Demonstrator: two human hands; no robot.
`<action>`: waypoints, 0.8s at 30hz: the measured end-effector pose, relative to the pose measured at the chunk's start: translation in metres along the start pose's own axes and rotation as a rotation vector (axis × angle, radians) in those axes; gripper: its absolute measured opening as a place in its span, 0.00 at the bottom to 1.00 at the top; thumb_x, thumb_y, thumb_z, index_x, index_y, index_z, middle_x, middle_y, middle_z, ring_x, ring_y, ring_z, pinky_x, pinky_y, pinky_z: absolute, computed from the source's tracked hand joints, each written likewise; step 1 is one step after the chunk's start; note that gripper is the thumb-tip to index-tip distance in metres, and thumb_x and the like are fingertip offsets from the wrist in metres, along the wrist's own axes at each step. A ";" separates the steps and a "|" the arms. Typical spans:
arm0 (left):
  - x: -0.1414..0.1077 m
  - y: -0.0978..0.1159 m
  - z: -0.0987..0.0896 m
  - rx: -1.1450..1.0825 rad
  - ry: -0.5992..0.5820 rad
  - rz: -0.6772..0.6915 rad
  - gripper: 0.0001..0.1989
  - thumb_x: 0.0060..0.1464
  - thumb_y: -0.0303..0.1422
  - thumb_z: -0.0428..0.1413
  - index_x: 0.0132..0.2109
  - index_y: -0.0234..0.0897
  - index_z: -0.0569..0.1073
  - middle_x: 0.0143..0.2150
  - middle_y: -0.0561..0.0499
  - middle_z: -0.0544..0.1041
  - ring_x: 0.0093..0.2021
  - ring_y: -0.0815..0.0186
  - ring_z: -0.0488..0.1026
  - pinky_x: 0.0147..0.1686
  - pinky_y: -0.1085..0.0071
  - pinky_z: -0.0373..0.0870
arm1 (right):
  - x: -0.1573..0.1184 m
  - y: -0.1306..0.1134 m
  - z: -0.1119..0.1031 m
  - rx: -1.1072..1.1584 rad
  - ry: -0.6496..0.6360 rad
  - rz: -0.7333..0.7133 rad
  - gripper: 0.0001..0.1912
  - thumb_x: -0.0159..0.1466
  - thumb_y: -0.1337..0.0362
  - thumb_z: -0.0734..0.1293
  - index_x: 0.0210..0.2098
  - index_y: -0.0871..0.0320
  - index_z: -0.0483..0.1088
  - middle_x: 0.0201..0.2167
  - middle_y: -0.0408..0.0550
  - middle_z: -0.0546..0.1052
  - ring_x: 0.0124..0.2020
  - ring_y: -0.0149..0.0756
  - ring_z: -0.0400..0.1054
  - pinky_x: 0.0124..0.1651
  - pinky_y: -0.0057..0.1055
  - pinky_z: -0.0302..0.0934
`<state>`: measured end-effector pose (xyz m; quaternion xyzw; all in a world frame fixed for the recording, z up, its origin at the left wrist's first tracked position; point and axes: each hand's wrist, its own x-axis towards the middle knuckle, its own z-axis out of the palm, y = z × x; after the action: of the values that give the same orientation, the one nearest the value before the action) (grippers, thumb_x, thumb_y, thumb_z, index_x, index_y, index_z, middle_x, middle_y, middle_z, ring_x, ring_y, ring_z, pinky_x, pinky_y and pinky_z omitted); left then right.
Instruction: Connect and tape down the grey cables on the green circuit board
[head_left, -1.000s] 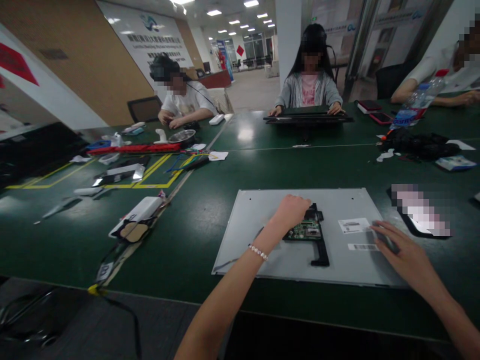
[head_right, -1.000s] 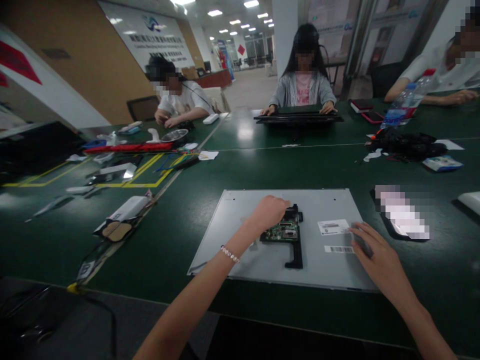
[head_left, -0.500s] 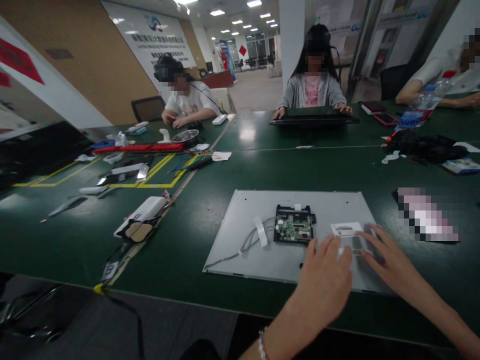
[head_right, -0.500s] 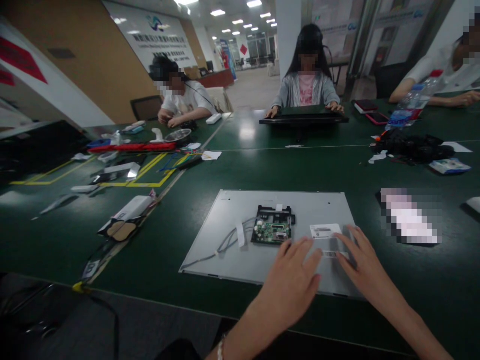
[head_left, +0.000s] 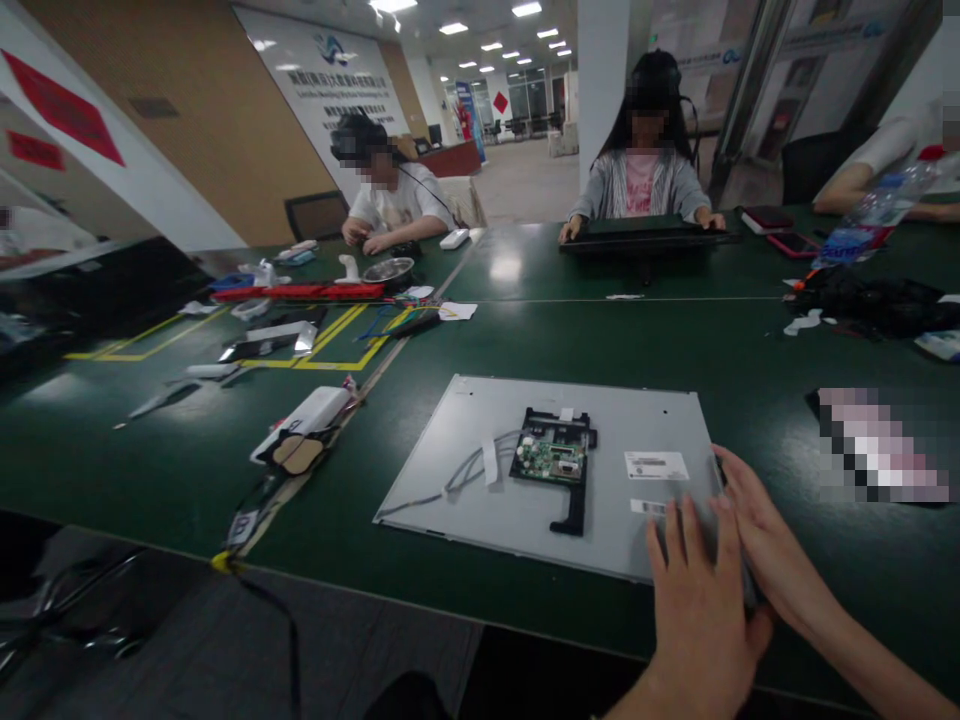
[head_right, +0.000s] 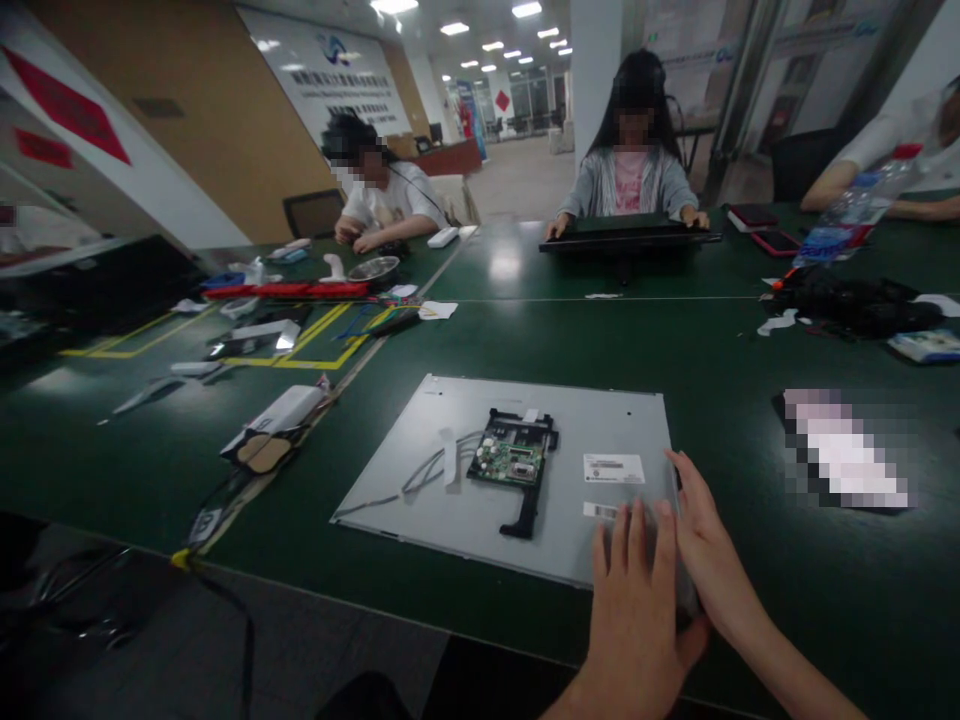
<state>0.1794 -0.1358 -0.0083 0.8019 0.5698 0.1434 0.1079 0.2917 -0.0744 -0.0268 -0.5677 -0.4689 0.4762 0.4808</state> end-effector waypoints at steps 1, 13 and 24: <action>0.000 0.000 0.002 0.010 -0.006 -0.012 0.47 0.56 0.47 0.54 0.72 0.36 0.37 0.68 0.33 0.55 0.68 0.42 0.52 0.60 0.38 0.57 | -0.001 -0.004 0.004 0.080 0.006 0.033 0.32 0.63 0.52 0.64 0.64 0.47 0.54 0.69 0.48 0.55 0.69 0.45 0.47 0.68 0.47 0.42; 0.004 -0.016 -0.001 0.236 0.050 -0.028 0.50 0.54 0.43 0.58 0.71 0.37 0.35 0.63 0.28 0.64 0.63 0.41 0.61 0.54 0.47 0.67 | -0.004 -0.010 0.032 0.291 0.095 0.088 0.33 0.60 0.55 0.68 0.63 0.44 0.56 0.67 0.45 0.58 0.68 0.40 0.49 0.69 0.42 0.40; 0.006 -0.049 -0.013 0.355 0.091 -0.058 0.50 0.51 0.37 0.62 0.71 0.36 0.40 0.61 0.28 0.66 0.62 0.45 0.65 0.54 0.54 0.69 | 0.013 -0.007 0.066 0.333 -0.033 -0.004 0.30 0.61 0.55 0.67 0.61 0.46 0.60 0.66 0.47 0.60 0.68 0.41 0.51 0.69 0.43 0.44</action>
<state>0.1333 -0.1142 -0.0121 0.7842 0.6134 0.0736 -0.0574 0.2273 -0.0545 -0.0264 -0.4712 -0.3925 0.5556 0.5615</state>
